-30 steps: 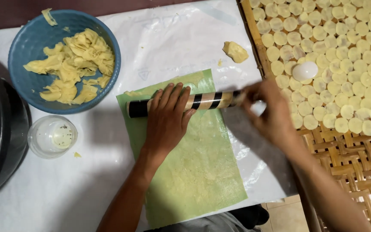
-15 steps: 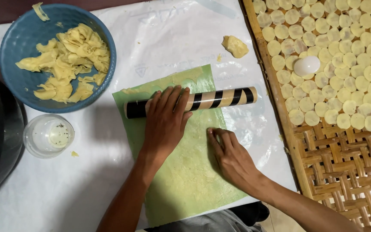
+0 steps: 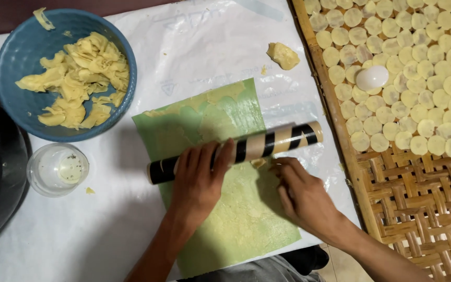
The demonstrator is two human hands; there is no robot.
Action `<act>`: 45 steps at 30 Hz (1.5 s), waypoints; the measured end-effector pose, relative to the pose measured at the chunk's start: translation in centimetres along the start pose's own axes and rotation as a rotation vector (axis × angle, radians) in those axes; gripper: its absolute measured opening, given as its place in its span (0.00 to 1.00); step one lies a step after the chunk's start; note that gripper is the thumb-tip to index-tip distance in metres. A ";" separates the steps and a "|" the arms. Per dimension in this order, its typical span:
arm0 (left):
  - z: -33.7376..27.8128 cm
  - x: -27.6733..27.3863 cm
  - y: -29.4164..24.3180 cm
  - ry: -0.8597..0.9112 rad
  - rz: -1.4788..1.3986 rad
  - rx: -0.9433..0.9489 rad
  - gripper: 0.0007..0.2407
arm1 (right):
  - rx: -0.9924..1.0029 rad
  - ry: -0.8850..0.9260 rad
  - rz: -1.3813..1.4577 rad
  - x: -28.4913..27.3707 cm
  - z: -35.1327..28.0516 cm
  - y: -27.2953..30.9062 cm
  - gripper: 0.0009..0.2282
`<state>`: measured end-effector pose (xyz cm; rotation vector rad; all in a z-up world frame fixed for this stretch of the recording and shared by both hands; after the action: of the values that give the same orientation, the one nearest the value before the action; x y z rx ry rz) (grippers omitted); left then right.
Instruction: Flattening dough paste into small circular discs using a rolling pin.
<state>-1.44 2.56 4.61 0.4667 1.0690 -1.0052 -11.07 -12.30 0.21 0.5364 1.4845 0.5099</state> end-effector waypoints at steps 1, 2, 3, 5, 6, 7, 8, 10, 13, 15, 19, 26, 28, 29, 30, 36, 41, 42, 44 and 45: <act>-0.5 0.1 -0.4 0.003 0.004 -0.006 0.19 | -0.004 0.005 0.004 0.0 -0.2 -0.2 0.10; -0.9 -0.1 -0.9 -0.021 0.012 -0.006 0.20 | -0.124 -0.207 -0.128 -1.8 -0.6 0.7 0.09; -1.3 -0.2 -1.4 -0.046 0.021 -0.006 0.21 | -0.245 -0.418 -0.260 -3.4 -1.5 1.7 0.08; -1.1 -0.9 -2.3 -0.045 0.027 0.001 0.16 | -0.211 -0.358 -0.283 -3.5 -0.2 2.0 0.13; -0.9 -1.3 -2.7 -0.050 0.033 0.006 0.12 | -0.180 -0.299 -0.309 -3.4 0.7 2.0 0.17; -1.2 -0.7 -2.8 -0.048 0.032 0.010 0.12 | -0.176 -0.301 -0.308 -2.9 0.8 1.4 0.17; -1.6 0.0 -2.9 -0.028 0.033 0.011 0.13 | -0.168 -0.233 -0.365 -1.8 1.1 0.7 0.20; -1.8 0.8 -2.9 -0.005 0.033 0.010 0.14 | -0.160 -0.161 -0.417 -0.8 1.8 0.0 0.22; -1.3 1.2 -2.8 -0.010 0.030 -0.005 0.12 | -0.183 -0.157 -0.541 -1.0 2.9 0.2 0.25; -1.3 2.6 -2.5 0.096 0.089 -0.033 0.15 | -0.189 -0.137 -0.542 -1.2 3.8 0.2 0.25; 0.6 3.6 -1.1 0.166 0.001 -0.093 0.22 | -0.142 -0.083 -0.532 -1.1 6.1 -1.1 0.28; -0.7 4.1 -1.6 0.215 0.065 -0.124 0.26 | -0.119 -0.115 -0.577 -0.5 4.8 -1.3 0.29; -2.0 3.2 -2.8 0.150 0.023 -0.125 0.23 | -0.091 -0.100 -0.557 0.1 2.8 -1.3 0.30; -2.9 3.1 -3.3 0.156 -0.037 -0.143 0.22 | -0.106 -0.112 -0.546 0.3 1.7 -0.9 0.29; -4.1 3.0 -4.0 0.169 -0.099 -0.173 0.21 | -0.125 -0.113 -0.531 0.5 0.5 -0.4 0.28; -4.1 5.8 -3.0 0.299 0.055 -0.224 0.31 | -0.124 -0.074 -0.541 0.3 2.3 -1.1 0.28; 1.8 5.7 0.4 0.286 0.034 -0.232 0.28 | -0.116 -0.035 -0.581 -1.1 8.1 -1.5 0.27; 2.6 6.0 1.0 0.290 0.056 -0.221 0.28 | -0.113 -0.034 -0.563 -1.5 9.0 -1.5 0.25; 1.6 5.0 -0.1 0.233 0.061 -0.215 0.28 | -0.093 -0.029 -0.570 -1.0 7.8 -1.5 0.27; 1.3 4.5 -0.5 0.181 0.062 -0.205 0.28 | -0.066 -0.020 -0.576 -0.6 7.3 -1.8 0.30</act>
<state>-0.67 -0.67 1.30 0.4257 1.2976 -0.7998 -3.76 -14.28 -0.32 0.0470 1.5129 0.0983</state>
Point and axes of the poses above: each hand's wrist, its own z-axis towards the middle knuckle, its own x-axis out of the palm, y = z × x, the point moved 9 cm from there along z, towards the middle knuckle, and after that the axes turned 1 degree about -z, right-handed, at the moved point
